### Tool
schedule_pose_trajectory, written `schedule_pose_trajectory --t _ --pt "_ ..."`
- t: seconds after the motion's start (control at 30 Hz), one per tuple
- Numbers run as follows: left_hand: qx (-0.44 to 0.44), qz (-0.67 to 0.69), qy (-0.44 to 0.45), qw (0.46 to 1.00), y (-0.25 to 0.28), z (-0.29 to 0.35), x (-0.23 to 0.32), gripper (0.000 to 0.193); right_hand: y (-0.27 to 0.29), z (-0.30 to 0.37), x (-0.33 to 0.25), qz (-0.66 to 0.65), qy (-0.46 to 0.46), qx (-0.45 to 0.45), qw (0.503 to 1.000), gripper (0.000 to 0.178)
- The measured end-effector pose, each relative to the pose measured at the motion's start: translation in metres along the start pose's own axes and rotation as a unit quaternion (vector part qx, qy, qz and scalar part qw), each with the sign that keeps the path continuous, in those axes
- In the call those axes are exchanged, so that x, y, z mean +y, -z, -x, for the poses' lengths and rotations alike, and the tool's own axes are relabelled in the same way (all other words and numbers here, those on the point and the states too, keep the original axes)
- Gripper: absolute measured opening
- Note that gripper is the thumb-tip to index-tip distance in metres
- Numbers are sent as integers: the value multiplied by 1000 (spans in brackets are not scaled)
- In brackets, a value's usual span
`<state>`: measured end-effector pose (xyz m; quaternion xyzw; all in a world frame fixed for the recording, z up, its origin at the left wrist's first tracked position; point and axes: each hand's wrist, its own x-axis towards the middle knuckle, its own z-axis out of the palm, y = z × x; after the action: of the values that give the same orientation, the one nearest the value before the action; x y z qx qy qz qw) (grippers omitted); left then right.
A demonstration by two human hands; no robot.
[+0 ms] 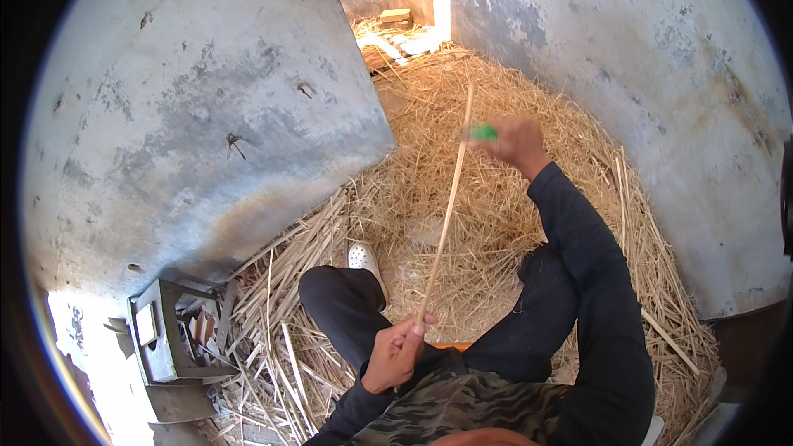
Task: The person sits on a straw-covered floor and uses a green utility knife to shave a long, thin wooden stick. They hold the stick with their left hand and scrape the surface with the knife in their right hand, creating wood shavings that fall onto the straw.
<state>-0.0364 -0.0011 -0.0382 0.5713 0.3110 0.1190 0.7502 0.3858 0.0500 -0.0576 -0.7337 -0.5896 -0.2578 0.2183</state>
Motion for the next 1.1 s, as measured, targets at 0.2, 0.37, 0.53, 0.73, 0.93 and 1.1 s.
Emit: schedule_pose_trajectory --t 0.2,0.37,0.53,0.73,0.93,1.1 --pt "42 38 99 993 8 68 -12 35 -26 63 123 -66 -408 -89 906 79" --pt "41 203 10 978 19 -20 5 33 -10 26 59 -154 -292 -153 932 76" --pt "47 166 -24 985 1 -54 16 32 18 25 -59 -238 -55 -157 957 72" --pt "101 15 -84 991 -19 -61 26 32 45 34 -113 -210 101 -119 965 70" --pt "146 -115 -125 975 -21 -51 36 30 44 26 -108 -180 38 -174 967 69" --pt "159 -180 -147 960 -18 -41 37 28 37 20 -106 -165 34 -103 980 68"
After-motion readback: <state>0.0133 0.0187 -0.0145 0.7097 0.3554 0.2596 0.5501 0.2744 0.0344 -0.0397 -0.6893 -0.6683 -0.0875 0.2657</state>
